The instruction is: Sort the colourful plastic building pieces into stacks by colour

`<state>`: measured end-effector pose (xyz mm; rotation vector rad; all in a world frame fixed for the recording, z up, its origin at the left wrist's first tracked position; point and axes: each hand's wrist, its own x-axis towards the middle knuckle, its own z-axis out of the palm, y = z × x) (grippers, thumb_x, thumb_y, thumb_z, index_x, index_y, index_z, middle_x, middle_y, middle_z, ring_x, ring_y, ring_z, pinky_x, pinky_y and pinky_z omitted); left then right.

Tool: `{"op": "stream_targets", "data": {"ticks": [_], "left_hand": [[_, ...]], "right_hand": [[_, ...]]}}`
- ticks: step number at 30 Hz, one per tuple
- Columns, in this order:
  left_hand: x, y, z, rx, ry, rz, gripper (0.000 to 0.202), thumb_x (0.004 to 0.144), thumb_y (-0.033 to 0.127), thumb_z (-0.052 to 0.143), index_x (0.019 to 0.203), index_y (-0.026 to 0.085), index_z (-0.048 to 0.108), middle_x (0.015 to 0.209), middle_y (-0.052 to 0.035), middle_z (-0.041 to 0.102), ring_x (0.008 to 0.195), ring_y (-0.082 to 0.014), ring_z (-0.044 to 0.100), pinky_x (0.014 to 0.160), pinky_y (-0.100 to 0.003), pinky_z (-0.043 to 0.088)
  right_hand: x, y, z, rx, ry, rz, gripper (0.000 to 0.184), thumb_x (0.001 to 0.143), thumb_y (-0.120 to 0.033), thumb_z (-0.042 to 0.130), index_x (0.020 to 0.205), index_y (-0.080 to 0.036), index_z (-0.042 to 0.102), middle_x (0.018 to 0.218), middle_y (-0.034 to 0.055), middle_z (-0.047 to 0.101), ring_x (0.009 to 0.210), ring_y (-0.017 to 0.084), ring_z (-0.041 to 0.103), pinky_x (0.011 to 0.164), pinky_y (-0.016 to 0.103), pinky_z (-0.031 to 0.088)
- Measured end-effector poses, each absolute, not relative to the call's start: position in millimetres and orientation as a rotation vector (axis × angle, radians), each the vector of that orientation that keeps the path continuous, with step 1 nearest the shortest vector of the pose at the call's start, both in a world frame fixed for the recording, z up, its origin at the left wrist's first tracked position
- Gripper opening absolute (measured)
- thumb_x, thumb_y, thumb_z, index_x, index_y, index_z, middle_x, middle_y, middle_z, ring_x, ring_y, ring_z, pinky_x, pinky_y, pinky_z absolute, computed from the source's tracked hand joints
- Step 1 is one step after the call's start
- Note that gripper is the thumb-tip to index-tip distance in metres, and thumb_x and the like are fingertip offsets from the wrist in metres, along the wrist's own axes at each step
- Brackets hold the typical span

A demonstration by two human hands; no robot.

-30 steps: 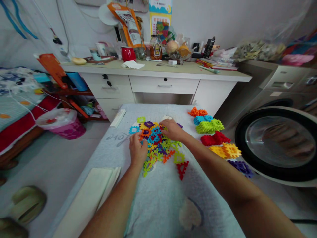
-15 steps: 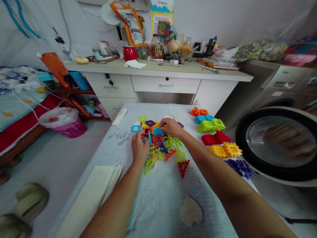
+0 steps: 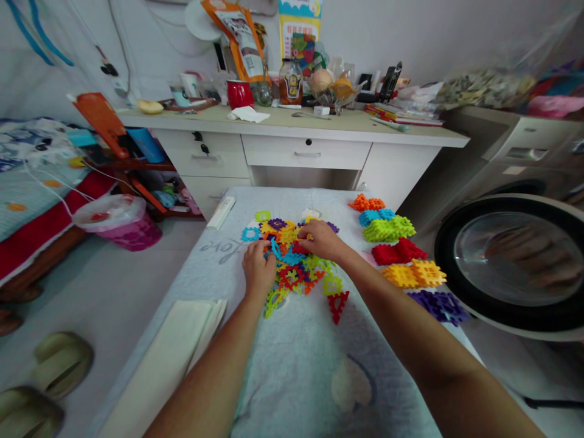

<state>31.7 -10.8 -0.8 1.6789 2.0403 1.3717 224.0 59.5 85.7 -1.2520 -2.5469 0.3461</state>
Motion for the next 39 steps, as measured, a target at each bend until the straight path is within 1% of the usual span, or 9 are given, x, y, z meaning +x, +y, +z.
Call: {"op": "stream_targets", "data": {"ticks": [3, 8, 13, 16, 19, 23, 26, 30, 39], "left_hand": [[32.3, -11.1, -0.3, 1.676, 2.048, 1.373, 0.027, 0.080, 0.021, 0.053, 0.105, 0.023, 0.064, 0.114, -0.0086, 0.064, 0.115, -0.0274, 0.057, 0.106, -0.046, 0.043], [32.5, -11.1, 0.3, 1.682, 2.047, 1.355, 0.029, 0.080, 0.020, 0.053, 0.106, 0.022, 0.065, 0.116, -0.0099, 0.064, 0.116, -0.0283, 0.057, 0.106, -0.047, 0.043], [31.7, -10.1, -1.3, 1.689, 2.052, 1.365, 0.029, 0.079, 0.019, 0.053, 0.105, 0.021, 0.065, 0.115, -0.0102, 0.065, 0.115, -0.0280, 0.057, 0.105, -0.046, 0.044], [31.3, -9.6, -2.8, 1.682, 2.051, 1.369, 0.028, 0.078, 0.018, 0.054, 0.103, 0.022, 0.065, 0.114, -0.0085, 0.065, 0.113, -0.0266, 0.058, 0.104, -0.044, 0.045], [30.8, -9.5, -3.6, 1.682, 2.053, 1.369, 0.028, 0.078, 0.018, 0.055, 0.103, 0.023, 0.065, 0.114, -0.0081, 0.065, 0.114, -0.0263, 0.058, 0.104, -0.043, 0.044], [29.7, -8.6, -5.2, 1.705, 2.053, 1.374, 0.028, 0.077, 0.018, 0.055, 0.103, 0.022, 0.065, 0.113, -0.0091, 0.065, 0.113, -0.0274, 0.058, 0.104, -0.044, 0.044], [29.3, -8.1, -6.5, 1.707, 2.049, 1.383, 0.029, 0.076, 0.018, 0.056, 0.104, 0.023, 0.065, 0.112, -0.0085, 0.064, 0.113, -0.0268, 0.058, 0.104, -0.044, 0.044], [30.0, -8.7, -6.6, 1.696, 2.052, 1.390, 0.029, 0.077, 0.018, 0.055, 0.104, 0.022, 0.065, 0.112, -0.0084, 0.064, 0.112, -0.0265, 0.058, 0.104, -0.044, 0.044], [28.8, -6.7, -6.1, 1.710, 2.043, 1.394, 0.028, 0.077, 0.020, 0.056, 0.103, 0.023, 0.066, 0.115, -0.0088, 0.064, 0.113, -0.0277, 0.058, 0.105, -0.046, 0.044]], "right_hand": [[217.9, 51.7, 78.6, -1.197, -2.683, 0.261, 0.025, 0.082, -0.033, 0.071, 0.098, -0.014, 0.075, 0.103, 0.0139, 0.070, 0.102, 0.026, 0.061, 0.090, 0.034, 0.044], [221.4, 53.9, 78.1, -1.185, -2.620, 0.409, 0.015, 0.086, -0.016, 0.061, 0.095, -0.014, 0.073, 0.098, 0.0091, 0.072, 0.092, 0.019, 0.063, 0.082, 0.027, 0.043], [238.1, 60.5, 87.0, -1.270, -2.396, 0.518, 0.017, 0.091, -0.016, 0.054, 0.095, -0.017, 0.071, 0.092, 0.0049, 0.072, 0.084, 0.017, 0.062, 0.078, 0.026, 0.042], [243.9, 58.2, 85.0, -1.399, -2.259, 0.395, 0.013, 0.088, -0.015, 0.056, 0.091, -0.017, 0.068, 0.088, 0.0050, 0.069, 0.081, 0.018, 0.059, 0.076, 0.027, 0.041], [246.0, 51.1, 78.8, -1.401, -2.274, 0.273, 0.011, 0.083, -0.010, 0.058, 0.088, -0.017, 0.066, 0.092, 0.0070, 0.066, 0.086, 0.019, 0.057, 0.078, 0.028, 0.040], [251.8, 42.5, 77.4, -1.228, -2.550, 0.421, 0.014, 0.075, -0.015, 0.072, 0.088, -0.016, 0.066, 0.092, 0.0056, 0.065, 0.089, 0.019, 0.057, 0.080, 0.028, 0.041], [258.0, 42.6, 82.1, -1.191, -2.608, 0.470, 0.024, 0.073, -0.023, 0.079, 0.093, -0.015, 0.067, 0.098, 0.0072, 0.066, 0.095, 0.022, 0.058, 0.084, 0.031, 0.043], [257.6, 46.1, 83.3, -1.283, -2.624, 0.368, 0.040, 0.074, -0.021, 0.080, 0.110, -0.012, 0.066, 0.113, 0.0133, 0.067, 0.107, 0.026, 0.059, 0.095, 0.037, 0.041], [269.4, 33.4, 96.6, -1.267, -2.618, 0.273, 0.044, 0.077, -0.018, 0.071, 0.120, -0.010, 0.064, 0.116, 0.0160, 0.063, 0.108, 0.025, 0.059, 0.095, 0.034, 0.045]]}}
